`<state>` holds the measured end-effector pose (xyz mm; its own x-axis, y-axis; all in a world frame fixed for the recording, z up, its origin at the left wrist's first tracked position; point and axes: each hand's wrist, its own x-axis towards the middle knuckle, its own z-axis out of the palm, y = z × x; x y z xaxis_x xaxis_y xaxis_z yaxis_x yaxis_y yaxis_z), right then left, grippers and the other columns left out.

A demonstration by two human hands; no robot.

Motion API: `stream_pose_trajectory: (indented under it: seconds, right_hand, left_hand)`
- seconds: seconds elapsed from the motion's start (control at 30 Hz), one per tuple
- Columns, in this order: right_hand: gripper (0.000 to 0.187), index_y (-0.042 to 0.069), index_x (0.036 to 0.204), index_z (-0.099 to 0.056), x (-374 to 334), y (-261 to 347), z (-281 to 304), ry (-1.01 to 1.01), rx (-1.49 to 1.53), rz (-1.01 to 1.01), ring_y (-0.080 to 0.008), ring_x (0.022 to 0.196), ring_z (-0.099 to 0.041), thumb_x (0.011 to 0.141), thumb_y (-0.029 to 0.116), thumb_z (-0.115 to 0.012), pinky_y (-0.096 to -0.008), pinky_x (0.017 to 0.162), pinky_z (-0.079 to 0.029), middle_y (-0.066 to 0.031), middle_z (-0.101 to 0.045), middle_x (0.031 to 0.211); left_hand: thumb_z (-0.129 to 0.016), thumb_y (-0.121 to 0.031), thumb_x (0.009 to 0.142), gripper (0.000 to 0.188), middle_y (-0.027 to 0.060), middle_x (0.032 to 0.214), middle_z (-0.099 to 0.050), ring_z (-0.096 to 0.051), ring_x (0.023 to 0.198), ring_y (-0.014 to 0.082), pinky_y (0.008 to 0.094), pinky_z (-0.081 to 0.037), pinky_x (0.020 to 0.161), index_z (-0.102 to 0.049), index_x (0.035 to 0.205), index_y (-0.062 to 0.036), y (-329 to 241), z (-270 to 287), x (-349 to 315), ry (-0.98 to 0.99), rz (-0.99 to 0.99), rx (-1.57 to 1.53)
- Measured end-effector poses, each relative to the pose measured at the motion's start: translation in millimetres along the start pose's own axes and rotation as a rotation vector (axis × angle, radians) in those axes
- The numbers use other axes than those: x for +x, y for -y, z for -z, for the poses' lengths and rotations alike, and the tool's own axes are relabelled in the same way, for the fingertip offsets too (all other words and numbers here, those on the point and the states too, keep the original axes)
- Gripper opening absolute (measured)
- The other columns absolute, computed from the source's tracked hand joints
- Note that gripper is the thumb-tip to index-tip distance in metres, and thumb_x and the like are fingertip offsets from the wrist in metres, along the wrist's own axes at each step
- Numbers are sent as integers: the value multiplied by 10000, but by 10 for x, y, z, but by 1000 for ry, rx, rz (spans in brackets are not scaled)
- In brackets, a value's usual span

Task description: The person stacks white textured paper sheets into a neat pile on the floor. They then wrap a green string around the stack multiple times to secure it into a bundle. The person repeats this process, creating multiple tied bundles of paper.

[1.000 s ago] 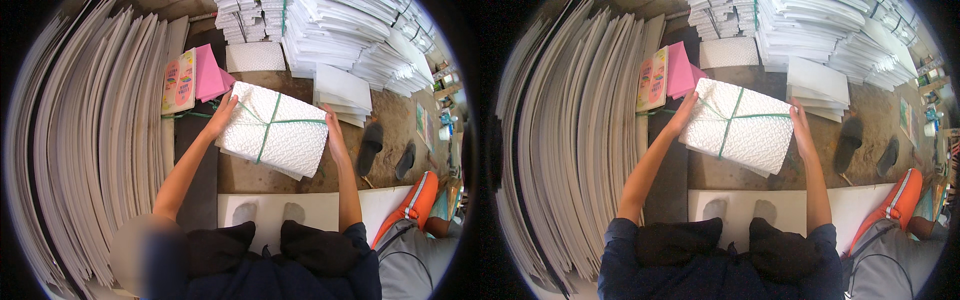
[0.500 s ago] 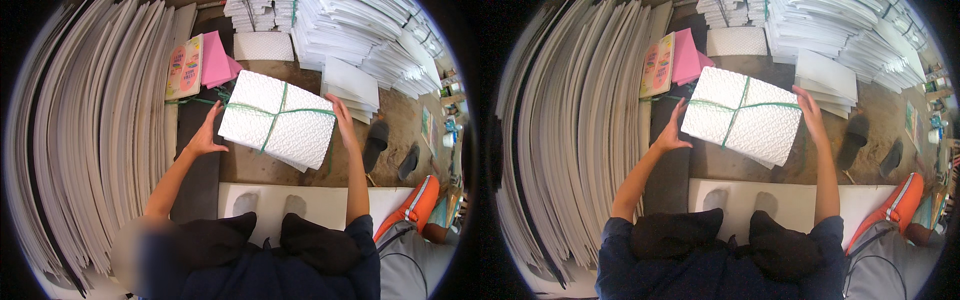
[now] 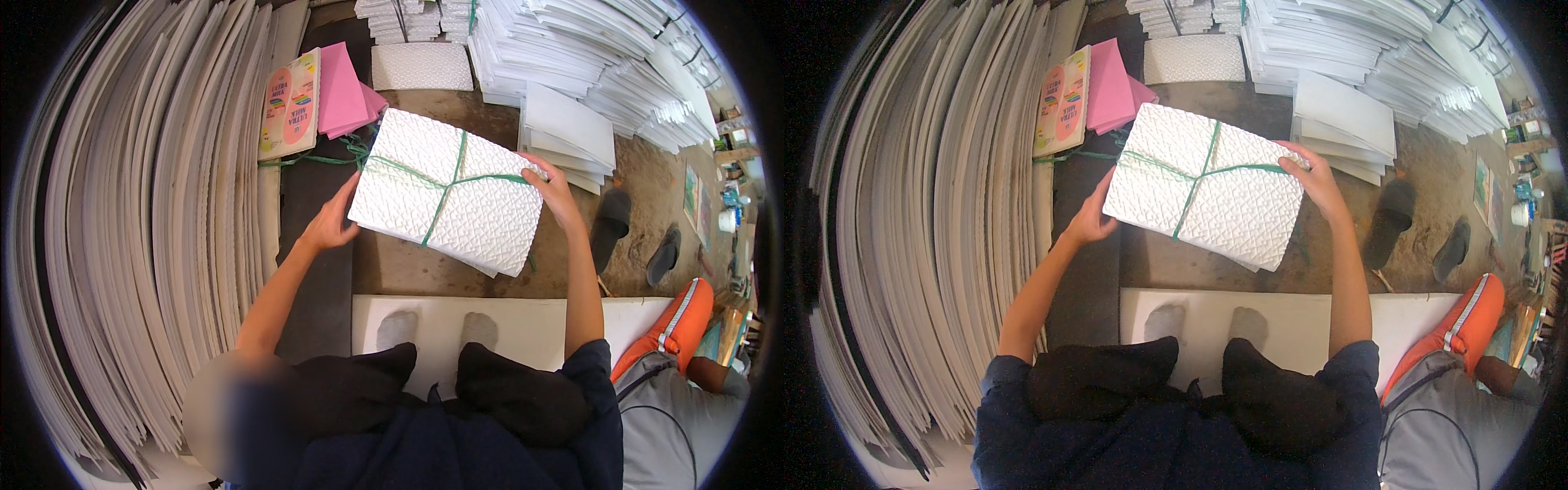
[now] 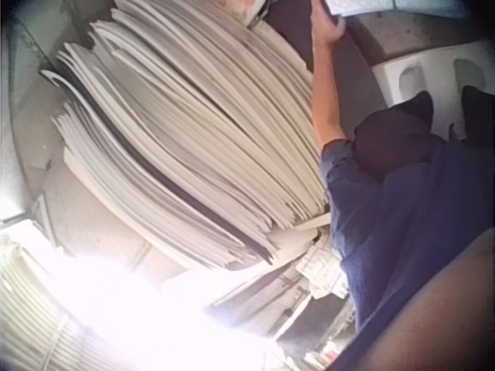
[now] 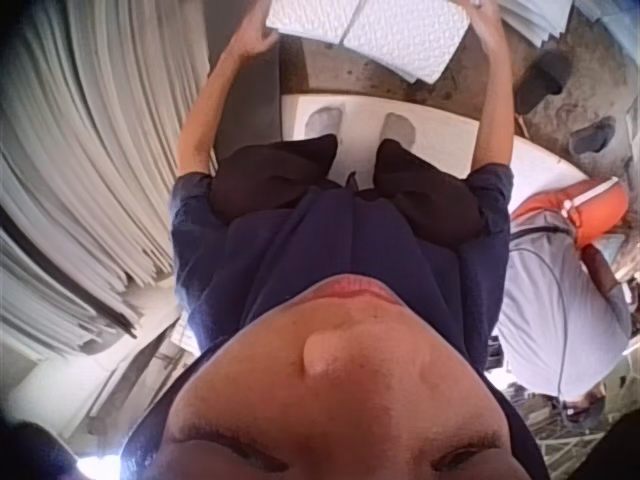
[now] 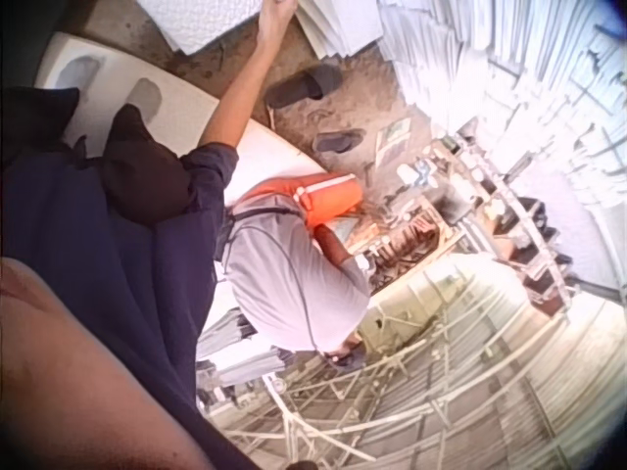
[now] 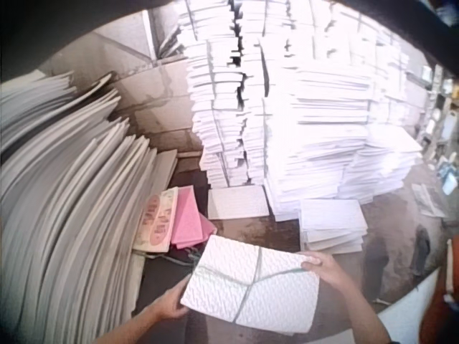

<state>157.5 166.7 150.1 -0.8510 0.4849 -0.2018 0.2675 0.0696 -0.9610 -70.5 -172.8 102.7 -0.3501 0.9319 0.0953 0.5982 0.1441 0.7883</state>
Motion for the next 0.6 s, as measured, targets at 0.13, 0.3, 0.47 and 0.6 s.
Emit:
stream_pose_trajectory:
  seconds: [0.13,0.3,0.47,0.6]
  right_hand:
    - [341,35,1113,-553,-27,46,-23,14,33,-20,-117,939,-509,820,208,-583,-244,830,-387,-43,-573,1046]
    - [346,38,1118,-552,-22,16,11,-2,-17,9,-125,945,-511,819,211,-582,-251,833,-387,-49,-573,1050]
    - [356,38,1123,-550,-45,24,24,4,-29,19,-125,959,-504,819,222,-582,-250,836,-380,-51,-568,1064]
    - [371,46,1141,-532,-73,55,35,35,-13,-13,-136,1000,-480,832,249,-557,-261,873,-347,-52,-548,1095]
  left_hand:
    - [-752,-245,602,974,182,1329,-329,-359,1201,325,368,-335,965,-166,1344,-13,-127,-67,-65,-49,-47,79]
    - [-723,-256,653,772,180,1257,-401,-417,1124,355,379,-376,921,-318,1265,-15,-60,13,43,34,31,106]
    - [-689,-200,701,673,166,1226,-425,-430,1104,358,378,-381,907,-342,1249,-24,-86,-53,34,-29,94,47]
    - [-637,-153,745,619,173,1251,-396,-396,1157,333,361,-347,938,-327,1267,-34,-27,-148,-23,-106,106,-9]
